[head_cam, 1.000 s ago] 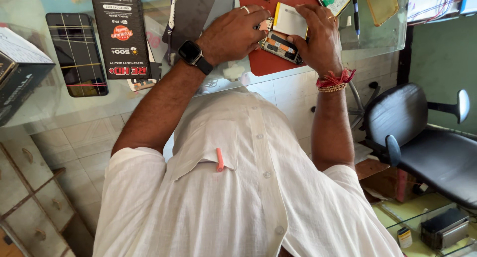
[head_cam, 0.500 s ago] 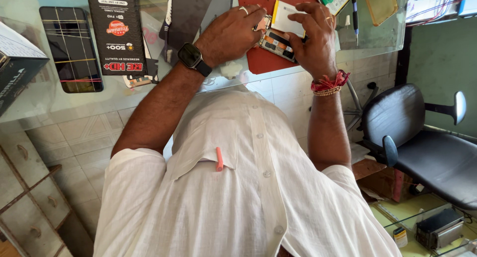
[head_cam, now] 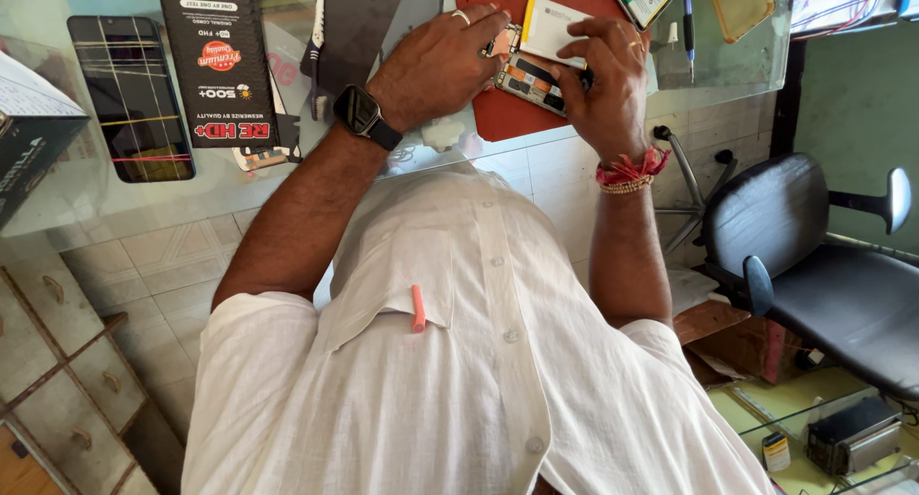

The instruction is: The person replaces the battery in a disassembled smartphone, aligns and secures it, then connects a charging cable to a power bank and plugs it into the phone to test the repair.

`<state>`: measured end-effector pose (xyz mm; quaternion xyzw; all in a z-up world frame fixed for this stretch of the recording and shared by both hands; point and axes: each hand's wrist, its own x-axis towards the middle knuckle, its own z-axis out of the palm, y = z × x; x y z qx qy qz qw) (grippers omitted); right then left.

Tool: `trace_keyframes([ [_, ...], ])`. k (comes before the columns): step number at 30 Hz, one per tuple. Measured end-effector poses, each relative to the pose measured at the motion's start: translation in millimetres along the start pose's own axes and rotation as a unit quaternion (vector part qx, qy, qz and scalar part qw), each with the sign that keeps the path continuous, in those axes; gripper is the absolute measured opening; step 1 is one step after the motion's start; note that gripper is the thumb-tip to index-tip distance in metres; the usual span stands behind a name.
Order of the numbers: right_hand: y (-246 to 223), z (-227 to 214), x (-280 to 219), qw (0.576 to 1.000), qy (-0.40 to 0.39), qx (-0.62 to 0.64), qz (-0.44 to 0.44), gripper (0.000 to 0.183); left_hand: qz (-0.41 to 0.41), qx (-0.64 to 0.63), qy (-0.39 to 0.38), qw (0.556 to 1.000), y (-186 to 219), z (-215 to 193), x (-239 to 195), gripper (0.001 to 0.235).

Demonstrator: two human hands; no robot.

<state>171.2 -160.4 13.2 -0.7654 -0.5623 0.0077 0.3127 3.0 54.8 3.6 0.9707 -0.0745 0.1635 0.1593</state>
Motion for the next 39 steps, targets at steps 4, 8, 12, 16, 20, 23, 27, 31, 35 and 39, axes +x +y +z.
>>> trace_keyframes([
  [4, -7.9, 2.7, 10.3, 1.000, -0.015, 0.007, -0.009, 0.015, 0.003, -0.006, -0.006, 1.000, -0.7, 0.6, 0.1, 0.015],
  [8, -15.3, 7.6, 20.7, 0.999, -0.042, 0.005, -0.024, 0.012, 0.011, 0.004, 0.006, 1.000, -2.4, 2.2, -0.8, 0.014],
  [12, -14.3, 9.0, 34.9, 0.995, -0.077, -0.014, -0.068, 0.014, 0.013, 0.017, 0.013, 1.000, -2.7, 7.3, -3.8, 0.012],
  [16, -15.2, 10.1, 48.9, 0.988, -0.112, -0.047, -0.097, 0.010, 0.017, 0.036, 0.034, 0.999, -3.8, 13.3, -3.0, 0.017],
  [20, -19.7, 7.7, 58.8, 0.980, -0.136, -0.081, -0.123, 0.007, 0.016, 0.030, 0.035, 0.999, -5.4, 17.9, -3.5, 0.017],
  [23, -19.9, 5.1, 63.6, 0.976, -0.160, -0.079, -0.124, 0.008, 0.017, 0.029, 0.033, 0.999, -6.0, 20.8, -5.0, 0.017],
  [27, -16.9, 4.5, 67.9, 0.975, -0.171, -0.068, -0.122, 0.007, 0.020, 0.043, 0.033, 0.998, -6.7, 21.6, -4.9, 0.018],
  [31, -11.7, 7.1, 69.8, 0.975, -0.184, -0.041, -0.116, 0.009, 0.019, 0.070, 0.032, 0.997, -5.2, 20.9, -5.0, 0.015],
  [35, -9.3, 10.3, 72.1, 0.974, -0.199, -0.024, -0.110, 0.018, 0.008, 0.053, 0.022, 0.998, -3.1, 15.9, -4.8, 0.014],
  [39, -10.5, 11.6, 74.6, 0.971, -0.199, -0.030, -0.126, 0.020, -0.001, 0.020, 0.021, 1.000, -3.0, 8.5, -1.7, 0.017],
])
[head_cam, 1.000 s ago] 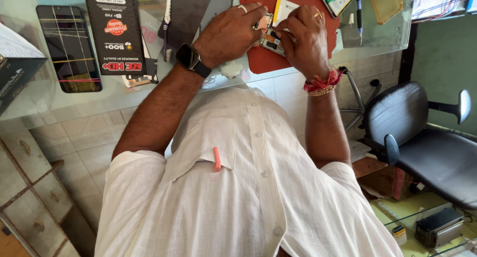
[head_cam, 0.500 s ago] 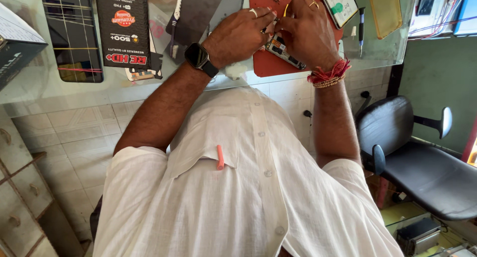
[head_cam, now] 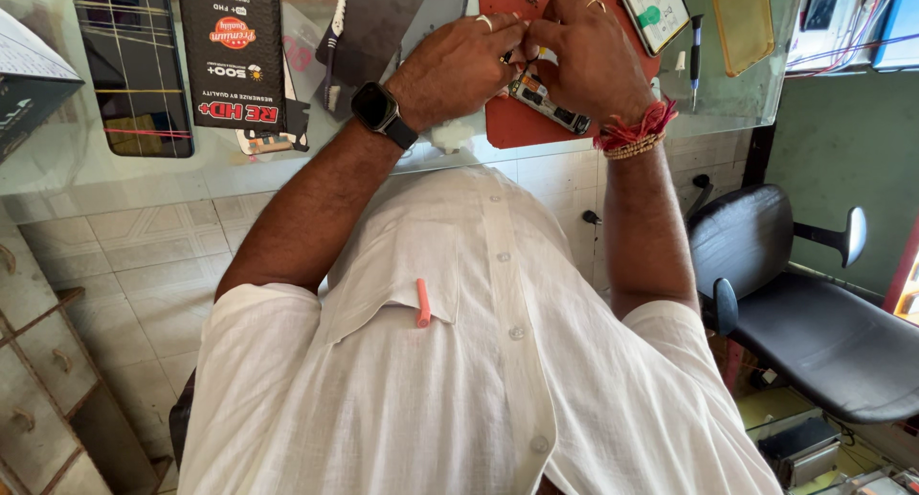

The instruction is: The person replaces the battery in a disassembled smartphone, aligns and secures it, then connects a charging cable to a power bank and plugs it into the phone to test the repair.

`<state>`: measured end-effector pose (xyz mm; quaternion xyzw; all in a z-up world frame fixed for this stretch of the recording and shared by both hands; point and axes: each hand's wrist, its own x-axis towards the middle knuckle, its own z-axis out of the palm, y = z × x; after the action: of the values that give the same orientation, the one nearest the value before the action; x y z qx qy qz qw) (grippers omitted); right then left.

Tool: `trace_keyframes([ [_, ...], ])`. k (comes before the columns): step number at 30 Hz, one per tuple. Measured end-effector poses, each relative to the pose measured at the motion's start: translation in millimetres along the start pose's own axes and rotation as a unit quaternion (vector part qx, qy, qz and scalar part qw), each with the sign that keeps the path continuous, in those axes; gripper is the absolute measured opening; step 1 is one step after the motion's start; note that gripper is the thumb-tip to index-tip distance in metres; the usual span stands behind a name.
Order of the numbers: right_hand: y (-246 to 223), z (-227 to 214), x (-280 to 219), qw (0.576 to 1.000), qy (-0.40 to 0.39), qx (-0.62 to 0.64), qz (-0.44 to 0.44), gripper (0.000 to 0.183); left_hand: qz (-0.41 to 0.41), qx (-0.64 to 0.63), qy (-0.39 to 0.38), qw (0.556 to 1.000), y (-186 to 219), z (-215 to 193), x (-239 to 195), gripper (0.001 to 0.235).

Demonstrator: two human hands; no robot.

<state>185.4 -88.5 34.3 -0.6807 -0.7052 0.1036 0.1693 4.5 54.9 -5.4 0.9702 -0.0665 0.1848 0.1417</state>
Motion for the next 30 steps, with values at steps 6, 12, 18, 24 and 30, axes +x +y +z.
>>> trace_keyframes([
  [6, 0.2, -3.2, 3.8, 0.999, -0.016, 0.046, 0.010, 0.028, -0.160, -0.183, -0.050, 0.969, 5.6, -8.4, 5.3, 0.058],
  [12, 4.4, -2.4, 6.9, 0.999, -0.017, 0.039, -0.024, 0.017, -0.085, -0.096, -0.011, 0.992, 5.1, -8.5, 4.3, 0.062],
  [18, 5.3, -20.3, 0.7, 0.998, -0.033, 0.049, -0.010, 0.030, -0.244, -0.253, -0.108, 0.930, 11.2, -18.0, 11.1, 0.060],
  [24, 23.2, -19.0, -2.8, 0.993, -0.005, 0.072, -0.091, 0.010, -0.082, -0.017, 0.034, 0.996, 19.8, -12.6, 4.1, 0.018],
  [30, 34.1, -18.3, 10.5, 0.986, -0.039, 0.066, -0.148, 0.012, -0.103, 0.002, -0.010, 0.995, 24.2, -7.7, 5.0, 0.018],
])
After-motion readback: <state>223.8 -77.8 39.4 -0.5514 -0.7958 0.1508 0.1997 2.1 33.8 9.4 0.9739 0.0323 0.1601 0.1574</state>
